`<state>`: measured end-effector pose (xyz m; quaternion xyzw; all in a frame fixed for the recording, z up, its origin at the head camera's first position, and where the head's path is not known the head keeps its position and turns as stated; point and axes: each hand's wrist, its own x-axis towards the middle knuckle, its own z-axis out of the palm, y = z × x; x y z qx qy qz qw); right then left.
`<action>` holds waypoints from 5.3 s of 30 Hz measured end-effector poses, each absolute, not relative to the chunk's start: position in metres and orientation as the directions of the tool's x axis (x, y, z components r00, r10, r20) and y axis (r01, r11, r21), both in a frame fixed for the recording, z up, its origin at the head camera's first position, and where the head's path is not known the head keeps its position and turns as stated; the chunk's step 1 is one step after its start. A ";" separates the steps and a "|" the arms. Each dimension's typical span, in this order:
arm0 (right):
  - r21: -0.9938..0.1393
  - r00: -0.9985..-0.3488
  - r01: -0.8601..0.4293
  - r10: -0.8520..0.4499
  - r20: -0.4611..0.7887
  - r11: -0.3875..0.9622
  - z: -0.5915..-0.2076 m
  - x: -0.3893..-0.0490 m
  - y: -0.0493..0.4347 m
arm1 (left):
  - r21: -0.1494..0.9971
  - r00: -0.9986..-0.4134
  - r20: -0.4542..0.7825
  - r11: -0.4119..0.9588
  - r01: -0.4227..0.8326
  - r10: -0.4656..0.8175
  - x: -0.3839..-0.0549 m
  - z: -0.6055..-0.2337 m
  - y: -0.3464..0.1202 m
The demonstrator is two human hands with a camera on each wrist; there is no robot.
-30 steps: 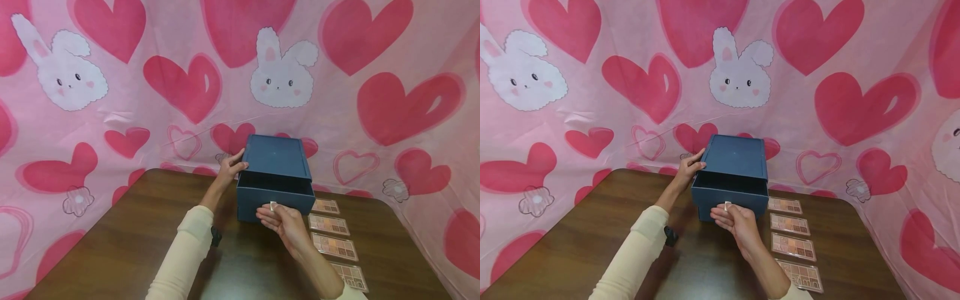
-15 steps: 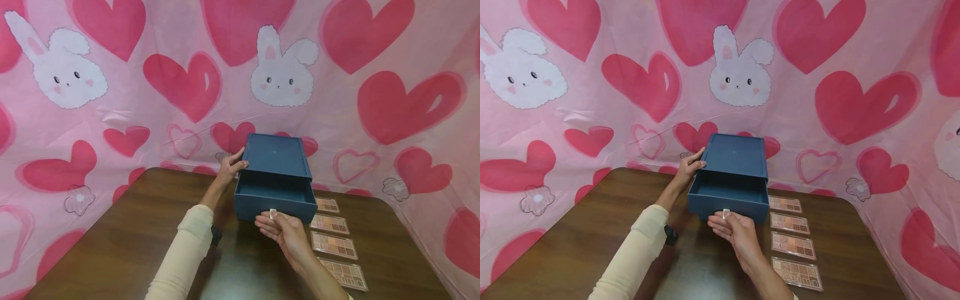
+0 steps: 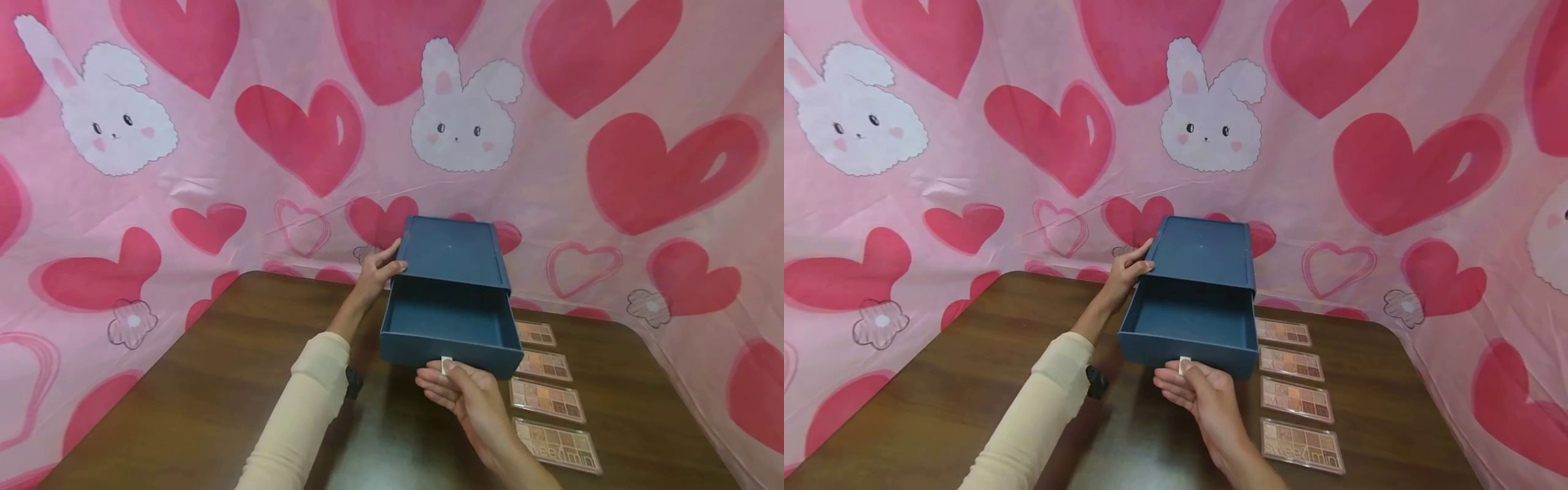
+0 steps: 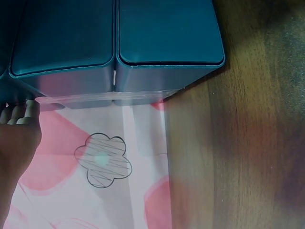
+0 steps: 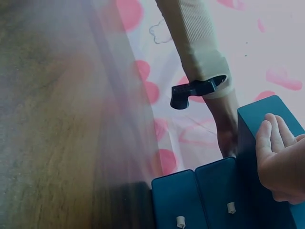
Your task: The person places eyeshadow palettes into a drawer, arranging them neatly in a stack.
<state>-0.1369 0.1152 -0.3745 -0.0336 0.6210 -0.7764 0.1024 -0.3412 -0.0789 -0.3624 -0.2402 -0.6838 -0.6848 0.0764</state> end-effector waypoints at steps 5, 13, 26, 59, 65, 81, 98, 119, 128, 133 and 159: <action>-0.974 -0.975 0.104 -0.216 -0.060 -0.200 -0.377 -0.130 0.117 | 0.901 -0.874 0.432 -0.060 0.430 0.225 -0.339 -0.360 -0.078; -0.975 -0.962 0.104 -0.268 -0.049 -0.194 -0.384 -0.120 0.118 | 0.899 -0.875 0.435 -0.049 0.436 0.211 -0.340 -0.362 -0.079; -0.971 -0.942 0.127 -0.331 -0.054 -0.204 -0.394 -0.119 0.122 | 0.900 -0.872 0.430 -0.036 0.434 0.232 -0.341 -0.364 -0.079; -0.858 -0.828 -0.491 -0.227 0.513 -0.149 -0.411 -0.120 0.240 | 0.904 -0.880 0.428 -0.082 0.420 0.205 -0.338 -0.366 -0.076; -0.897 -0.889 -0.438 -0.120 0.441 -0.052 -0.415 -0.143 0.269 | 0.909 -0.885 0.416 -0.076 0.410 0.209 -0.338 -0.365 -0.078; -0.764 -0.913 -0.301 0.058 0.403 0.571 -0.449 -0.237 0.345 | 0.908 -0.878 0.418 -0.127 0.399 0.234 -0.340 -0.372 -0.072; -0.654 -0.986 -0.132 -0.028 0.167 0.745 -0.453 -0.300 0.366 | 0.910 -0.881 0.414 -0.123 0.396 0.229 -0.339 -0.366 -0.078; -0.518 -0.964 -0.265 -0.238 0.121 0.813 -0.460 -0.323 0.364 | 0.909 -0.884 0.414 -0.041 0.415 0.217 -0.341 -0.367 -0.077; -0.507 -0.967 -0.254 -0.225 0.119 0.824 -0.461 -0.326 0.364 | 0.896 -0.874 0.440 -0.037 0.442 0.206 -0.344 -0.367 -0.079; -0.514 -0.968 -0.249 -0.209 0.135 0.820 -0.463 -0.324 0.367 | 0.897 -0.871 0.440 -0.059 0.438 0.218 -0.343 -0.366 -0.078; -0.590 -0.981 -0.176 -0.089 0.174 0.788 -0.431 -0.301 0.364 | 0.879 -0.858 0.473 -0.042 0.475 0.199 -0.346 -0.364 -0.082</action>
